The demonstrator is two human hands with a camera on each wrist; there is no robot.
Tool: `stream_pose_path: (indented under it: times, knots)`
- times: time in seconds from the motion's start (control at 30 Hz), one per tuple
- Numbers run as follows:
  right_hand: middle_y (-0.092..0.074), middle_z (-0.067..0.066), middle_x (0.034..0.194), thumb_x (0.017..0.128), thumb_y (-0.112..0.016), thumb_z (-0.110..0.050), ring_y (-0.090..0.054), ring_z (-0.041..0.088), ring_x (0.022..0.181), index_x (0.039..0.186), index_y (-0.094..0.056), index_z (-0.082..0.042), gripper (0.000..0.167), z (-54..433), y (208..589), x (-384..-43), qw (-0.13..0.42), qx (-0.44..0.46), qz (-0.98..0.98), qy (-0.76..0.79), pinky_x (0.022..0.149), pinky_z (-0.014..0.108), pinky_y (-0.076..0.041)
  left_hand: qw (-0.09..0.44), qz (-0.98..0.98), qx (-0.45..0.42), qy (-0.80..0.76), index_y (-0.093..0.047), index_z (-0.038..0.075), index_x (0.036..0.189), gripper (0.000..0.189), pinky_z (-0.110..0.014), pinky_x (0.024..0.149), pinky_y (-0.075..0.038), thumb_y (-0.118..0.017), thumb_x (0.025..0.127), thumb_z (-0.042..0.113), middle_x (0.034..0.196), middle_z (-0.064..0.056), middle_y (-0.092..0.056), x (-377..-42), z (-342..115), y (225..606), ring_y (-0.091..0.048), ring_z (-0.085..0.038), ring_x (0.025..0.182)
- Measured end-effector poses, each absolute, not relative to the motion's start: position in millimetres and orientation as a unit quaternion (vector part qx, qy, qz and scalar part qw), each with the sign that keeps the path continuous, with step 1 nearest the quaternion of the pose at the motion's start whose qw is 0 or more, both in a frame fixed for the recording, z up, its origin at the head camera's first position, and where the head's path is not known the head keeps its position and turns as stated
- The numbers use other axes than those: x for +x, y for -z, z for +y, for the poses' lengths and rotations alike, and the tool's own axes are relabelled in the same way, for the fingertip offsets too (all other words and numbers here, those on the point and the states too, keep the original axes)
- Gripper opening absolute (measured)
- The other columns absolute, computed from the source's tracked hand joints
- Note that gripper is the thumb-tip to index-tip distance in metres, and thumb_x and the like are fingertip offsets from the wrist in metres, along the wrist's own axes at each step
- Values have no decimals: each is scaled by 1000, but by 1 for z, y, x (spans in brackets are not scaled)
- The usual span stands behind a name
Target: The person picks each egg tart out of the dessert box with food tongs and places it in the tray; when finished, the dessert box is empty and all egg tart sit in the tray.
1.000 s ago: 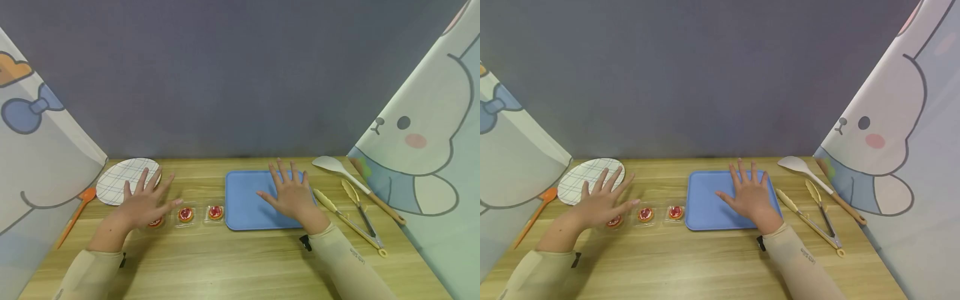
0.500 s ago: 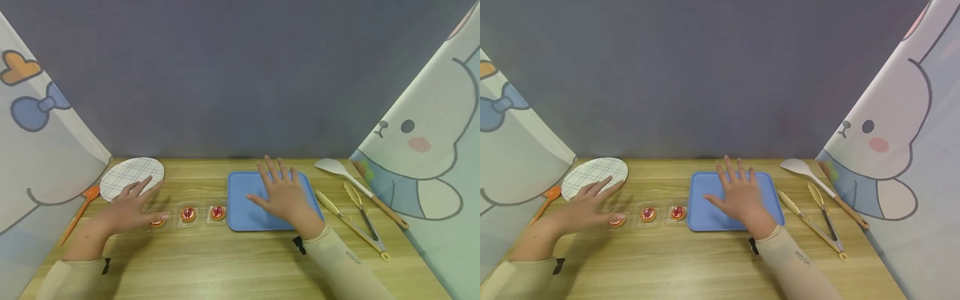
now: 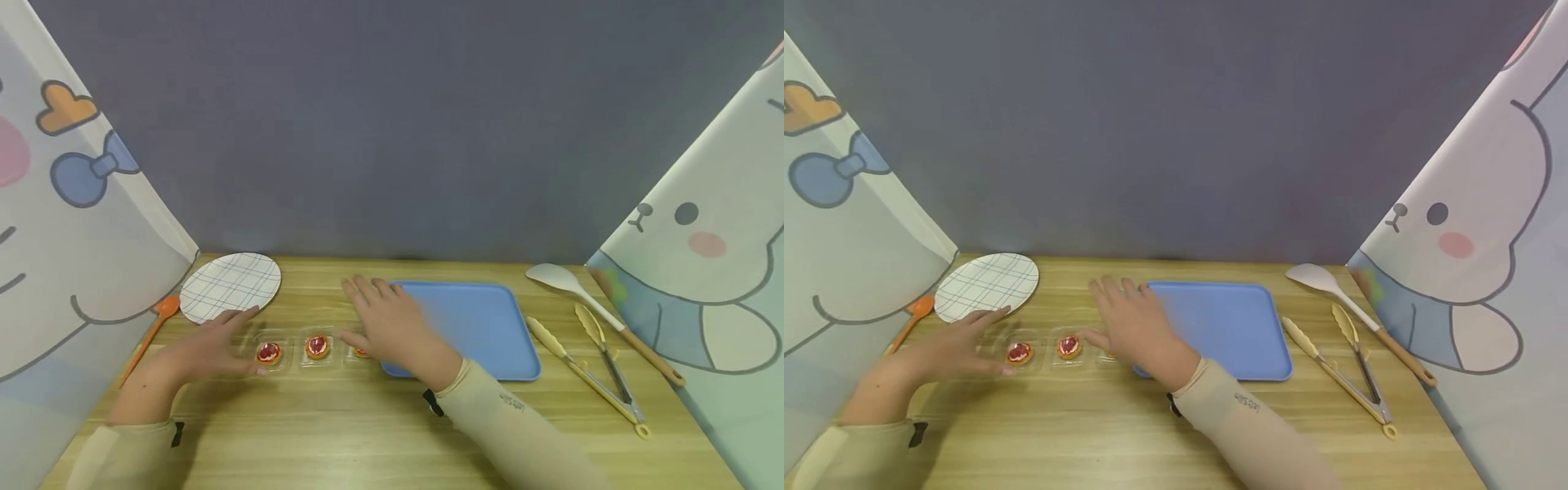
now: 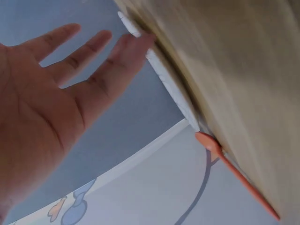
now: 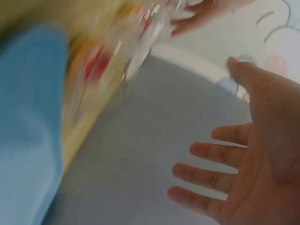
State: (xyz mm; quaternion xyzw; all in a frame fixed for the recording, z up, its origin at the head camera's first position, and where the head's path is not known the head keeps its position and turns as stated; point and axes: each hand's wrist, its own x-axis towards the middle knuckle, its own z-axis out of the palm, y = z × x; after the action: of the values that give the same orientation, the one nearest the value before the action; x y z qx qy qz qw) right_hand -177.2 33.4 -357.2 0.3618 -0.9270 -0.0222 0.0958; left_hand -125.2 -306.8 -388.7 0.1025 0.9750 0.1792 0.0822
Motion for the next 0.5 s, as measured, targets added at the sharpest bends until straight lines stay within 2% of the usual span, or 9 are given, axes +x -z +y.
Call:
stream_pose_path:
  times: [0.17, 0.3, 0.5]
  knots:
    - [-46, 6, 168, 103, -55, -68, -57, 27, 146, 168, -31, -16, 87, -4, 365, -172, 66, 418, -906, 1, 119, 46, -52, 106, 965, 107, -214, -30, 3, 166, 128, -75, 100, -51, -92, 72, 63, 158, -40, -39, -125, -310, 394, -52, -64, 135]
    - [-47, 5, 166, 101, -65, -62, -60, 24, 143, 167, -33, -13, 88, -26, 372, -172, 44, 449, -892, -28, 121, 38, -51, 112, 962, 111, -224, -28, -1, 166, 130, -75, 103, -49, -95, 71, 58, 156, -42, -40, -127, -311, 396, -49, -64, 137]
    - [-44, 2, 167, 96, -75, -56, -57, 22, 146, 168, -30, -15, 93, -53, 382, -173, -9, 465, -882, -74, 122, 35, -49, 118, 949, 131, -262, -21, -6, 165, 136, -73, 109, -47, -98, 69, 51, 156, -41, -43, -130, -312, 398, -48, -62, 140]
